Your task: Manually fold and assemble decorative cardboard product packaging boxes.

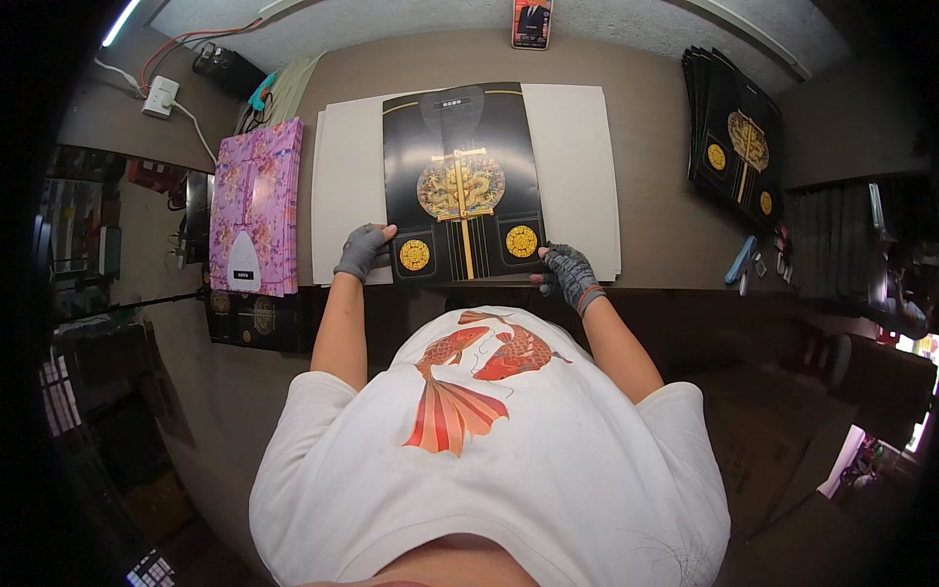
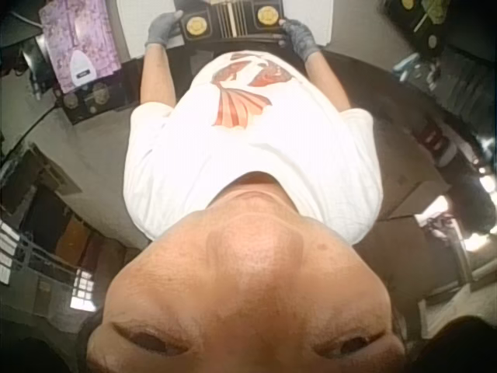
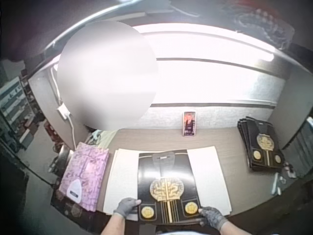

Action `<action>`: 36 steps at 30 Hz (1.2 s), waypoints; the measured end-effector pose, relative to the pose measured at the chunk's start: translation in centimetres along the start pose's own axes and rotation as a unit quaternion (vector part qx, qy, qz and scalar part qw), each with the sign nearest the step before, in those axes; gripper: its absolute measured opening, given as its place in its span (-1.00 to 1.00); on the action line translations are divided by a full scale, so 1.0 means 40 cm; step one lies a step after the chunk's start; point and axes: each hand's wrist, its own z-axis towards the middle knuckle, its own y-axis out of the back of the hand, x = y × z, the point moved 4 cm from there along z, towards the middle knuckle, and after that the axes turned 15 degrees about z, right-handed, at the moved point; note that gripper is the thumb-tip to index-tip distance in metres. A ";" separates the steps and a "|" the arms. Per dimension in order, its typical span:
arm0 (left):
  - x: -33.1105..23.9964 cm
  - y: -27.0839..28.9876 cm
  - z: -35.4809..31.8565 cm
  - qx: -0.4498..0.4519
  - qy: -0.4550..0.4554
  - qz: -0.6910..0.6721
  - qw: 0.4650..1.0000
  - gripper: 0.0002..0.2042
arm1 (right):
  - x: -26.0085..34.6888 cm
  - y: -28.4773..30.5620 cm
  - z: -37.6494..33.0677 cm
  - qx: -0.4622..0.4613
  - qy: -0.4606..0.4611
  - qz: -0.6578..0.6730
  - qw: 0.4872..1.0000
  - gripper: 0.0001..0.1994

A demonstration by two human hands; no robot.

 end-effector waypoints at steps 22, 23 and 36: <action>0.033 0.010 0.030 -0.001 -0.031 0.058 0.998 -0.61 | -0.005 -0.006 -0.004 -0.031 0.047 -0.037 0.998 -0.65; 0.034 0.010 0.031 -0.002 -0.034 0.056 0.998 -0.62 | -0.005 -0.006 -0.003 -0.031 0.047 -0.037 0.998 -0.65; 0.017 0.009 0.012 0.000 -0.040 0.062 0.997 -0.61 | -0.010 0.002 0.007 -0.020 0.031 -0.031 0.999 -0.60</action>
